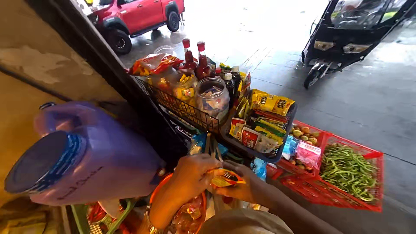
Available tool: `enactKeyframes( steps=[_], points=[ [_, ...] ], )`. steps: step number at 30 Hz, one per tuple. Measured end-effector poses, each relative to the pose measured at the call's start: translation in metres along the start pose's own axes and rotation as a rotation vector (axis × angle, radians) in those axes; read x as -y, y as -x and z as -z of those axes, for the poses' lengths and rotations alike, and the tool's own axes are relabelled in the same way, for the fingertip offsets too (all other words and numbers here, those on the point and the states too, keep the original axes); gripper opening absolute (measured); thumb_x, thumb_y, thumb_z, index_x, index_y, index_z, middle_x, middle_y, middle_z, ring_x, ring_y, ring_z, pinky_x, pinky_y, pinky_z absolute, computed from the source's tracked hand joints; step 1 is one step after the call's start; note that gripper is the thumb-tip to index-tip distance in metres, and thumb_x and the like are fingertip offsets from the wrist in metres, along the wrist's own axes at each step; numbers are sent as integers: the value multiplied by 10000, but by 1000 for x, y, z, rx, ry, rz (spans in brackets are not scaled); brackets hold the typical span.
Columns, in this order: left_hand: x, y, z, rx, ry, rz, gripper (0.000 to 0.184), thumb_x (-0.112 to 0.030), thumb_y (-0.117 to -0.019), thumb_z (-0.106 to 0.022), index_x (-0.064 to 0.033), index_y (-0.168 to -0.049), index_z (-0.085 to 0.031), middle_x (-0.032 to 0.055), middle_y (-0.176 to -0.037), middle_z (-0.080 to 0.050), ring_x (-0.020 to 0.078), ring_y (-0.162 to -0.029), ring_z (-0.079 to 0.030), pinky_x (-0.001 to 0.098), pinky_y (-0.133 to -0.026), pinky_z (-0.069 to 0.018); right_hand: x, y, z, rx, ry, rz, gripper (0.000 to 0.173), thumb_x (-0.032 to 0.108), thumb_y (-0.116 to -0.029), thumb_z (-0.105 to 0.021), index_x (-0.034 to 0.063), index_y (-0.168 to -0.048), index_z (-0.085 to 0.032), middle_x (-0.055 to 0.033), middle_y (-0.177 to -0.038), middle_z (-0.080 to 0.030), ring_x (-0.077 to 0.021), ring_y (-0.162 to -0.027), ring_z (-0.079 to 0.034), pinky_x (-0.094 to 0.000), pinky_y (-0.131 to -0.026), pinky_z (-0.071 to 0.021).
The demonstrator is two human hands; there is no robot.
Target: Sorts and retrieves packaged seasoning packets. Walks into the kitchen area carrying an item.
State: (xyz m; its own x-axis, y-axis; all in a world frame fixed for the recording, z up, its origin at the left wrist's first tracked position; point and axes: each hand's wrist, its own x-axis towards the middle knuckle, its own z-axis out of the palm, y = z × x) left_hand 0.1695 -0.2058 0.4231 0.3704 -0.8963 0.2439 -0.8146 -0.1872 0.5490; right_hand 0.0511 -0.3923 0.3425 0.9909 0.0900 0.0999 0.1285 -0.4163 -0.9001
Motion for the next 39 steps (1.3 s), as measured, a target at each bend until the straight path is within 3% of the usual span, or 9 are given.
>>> enactKeyframes(
  steps=[5, 7, 10, 14, 18, 24, 30, 37, 39],
  points=[
    [-36, -101, 29, -223, -53, -28, 307, -331, -994, -651, -138, -1221, -723, 6, -1009, -740, 99, -756, -671, 342, -681, -588, 5, -23, 60, -432, -202, 150, 401, 208, -856, -828, -1, -1167, -685, -23, -1057, -754, -50, -992, -713, -273, -912, -611],
    [-47, -125, 40, -416, -50, -38, 404, -289, -987, -666, -103, -1346, -639, 36, -943, -699, 100, -657, -596, 299, -578, -518, 5, -40, 96, -576, -299, 137, 333, 120, -869, -792, 23, -1163, -672, 2, -1012, -750, -57, -924, -723, -273, -835, -631],
    [-46, -138, 37, -570, -50, 29, 277, -235, -1050, -577, -85, -1266, -662, 39, -953, -682, 79, -691, -603, 245, -599, -518, -6, -70, 154, -600, -534, -44, 304, 152, -997, -671, 73, -1284, -614, -83, -1073, -722, -207, -879, -743, -404, -755, -662],
    [-9, -145, -15, -60, -131, 444, 310, -318, -1053, -549, -86, -1177, -714, 126, -994, -725, 282, -869, -711, 540, -797, -583, -35, -108, 191, -558, -577, -260, 303, 287, -1055, -586, 90, -1284, -608, -70, -1078, -716, -174, -833, -720, -342, -741, -620],
    [11, -145, -68, 362, -215, 767, 514, -436, -1046, -518, -84, -1416, -579, 209, -1208, -691, 403, -1132, -665, 636, -955, -503, -60, -139, 186, -494, -560, -316, 296, 210, -1035, -618, 33, -1272, -607, -113, -1071, -715, -192, -849, -727, -358, -780, -622],
    [12, -129, -94, 442, -157, 782, 512, -442, -1073, -460, -57, -1380, -597, 211, -1223, -683, 392, -1155, -656, 611, -968, -498, -81, -150, 184, -286, -472, -422, 494, 247, -1030, -645, 34, -1443, -476, -165, -1318, -638, -240, -1131, -680, -390, -982, -563],
    [18, -124, -96, 445, -124, 744, 491, -445, -1080, -435, -76, -1352, -614, 193, -1212, -687, 380, -1145, -659, 610, -957, -504, -67, -148, 201, -241, -416, -444, 657, 349, -1038, -610, 97, -1578, -334, -208, -1340, -616, -322, -1070, -704, -479, -906, -600],
    [19, -120, -98, 423, -106, 747, 496, -443, -1081, -439, -71, -1365, -602, 193, -1216, -684, 371, -1157, -654, 589, -970, -499, -69, -181, 189, -177, -310, -625, 558, 418, -1057, -570, -29, -1388, -525, -232, -1199, -663, -318, -1034, -698, -466, -897, -584],
    [17, -114, -97, 381, -56, 725, 493, -443, -1073, -462, -94, -1398, -585, 185, -1215, -689, 367, -1143, -663, 597, -964, -503, -64, -174, 185, -193, -36, -565, 499, 387, -1065, -566, -22, -1352, -567, -243, -1167, -682, -352, -999, -714, -530, -883, -588]
  ],
)
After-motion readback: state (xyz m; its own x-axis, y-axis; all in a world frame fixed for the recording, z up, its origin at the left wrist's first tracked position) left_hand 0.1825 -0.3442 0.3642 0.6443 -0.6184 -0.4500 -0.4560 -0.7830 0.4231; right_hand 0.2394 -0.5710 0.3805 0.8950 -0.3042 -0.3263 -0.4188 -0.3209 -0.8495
